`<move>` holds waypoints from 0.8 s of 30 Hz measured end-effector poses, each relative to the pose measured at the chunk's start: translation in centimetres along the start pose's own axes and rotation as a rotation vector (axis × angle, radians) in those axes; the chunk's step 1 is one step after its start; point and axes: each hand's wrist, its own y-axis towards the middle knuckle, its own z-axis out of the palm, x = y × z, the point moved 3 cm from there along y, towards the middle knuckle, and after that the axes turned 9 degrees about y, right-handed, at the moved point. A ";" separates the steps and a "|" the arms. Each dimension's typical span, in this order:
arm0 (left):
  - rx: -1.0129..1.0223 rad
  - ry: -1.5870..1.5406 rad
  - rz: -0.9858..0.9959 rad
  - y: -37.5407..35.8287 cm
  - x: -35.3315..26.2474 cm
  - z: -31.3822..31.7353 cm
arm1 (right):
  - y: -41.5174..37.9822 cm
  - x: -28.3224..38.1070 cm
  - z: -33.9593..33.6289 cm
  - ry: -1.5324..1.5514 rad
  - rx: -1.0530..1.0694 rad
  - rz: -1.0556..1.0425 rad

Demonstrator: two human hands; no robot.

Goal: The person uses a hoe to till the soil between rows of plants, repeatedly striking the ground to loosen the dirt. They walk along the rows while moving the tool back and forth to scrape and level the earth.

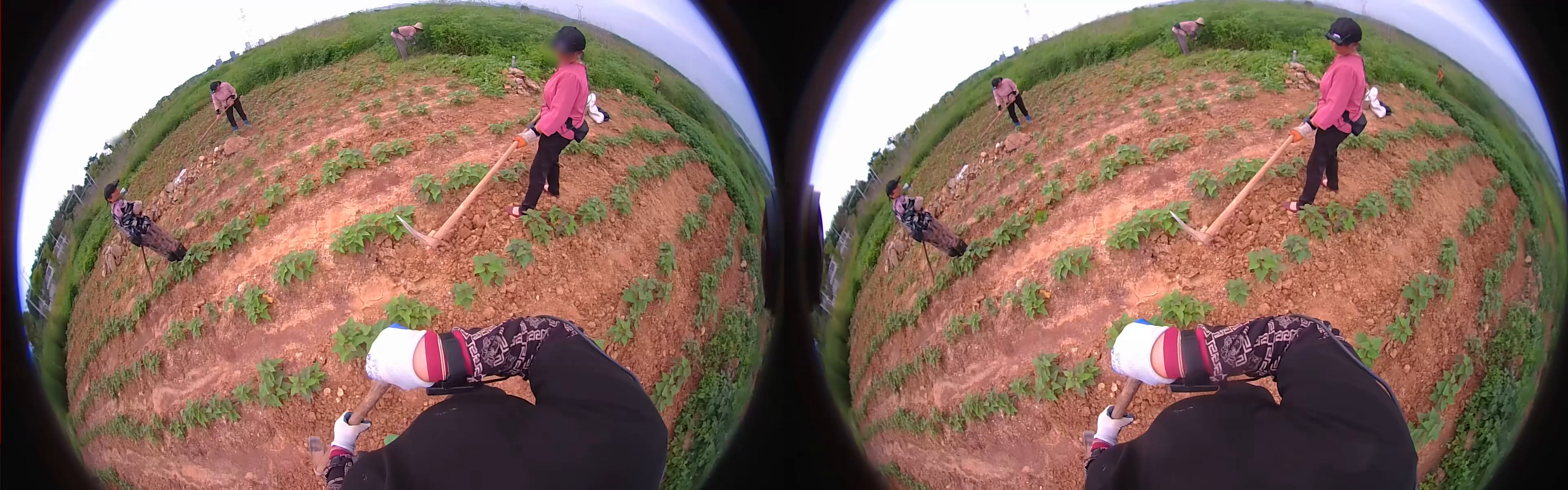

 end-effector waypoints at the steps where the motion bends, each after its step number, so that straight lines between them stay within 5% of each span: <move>1: 0.017 -0.052 0.007 -0.3 0.2 0.3 | -0.2 0.2 0.1 0.000 0.027 0.007; 24: -0.073 0.019 0.057 -0.7 0.1 0.1 | 1.1 -0.2 0.1 0.030 0.053 -0.015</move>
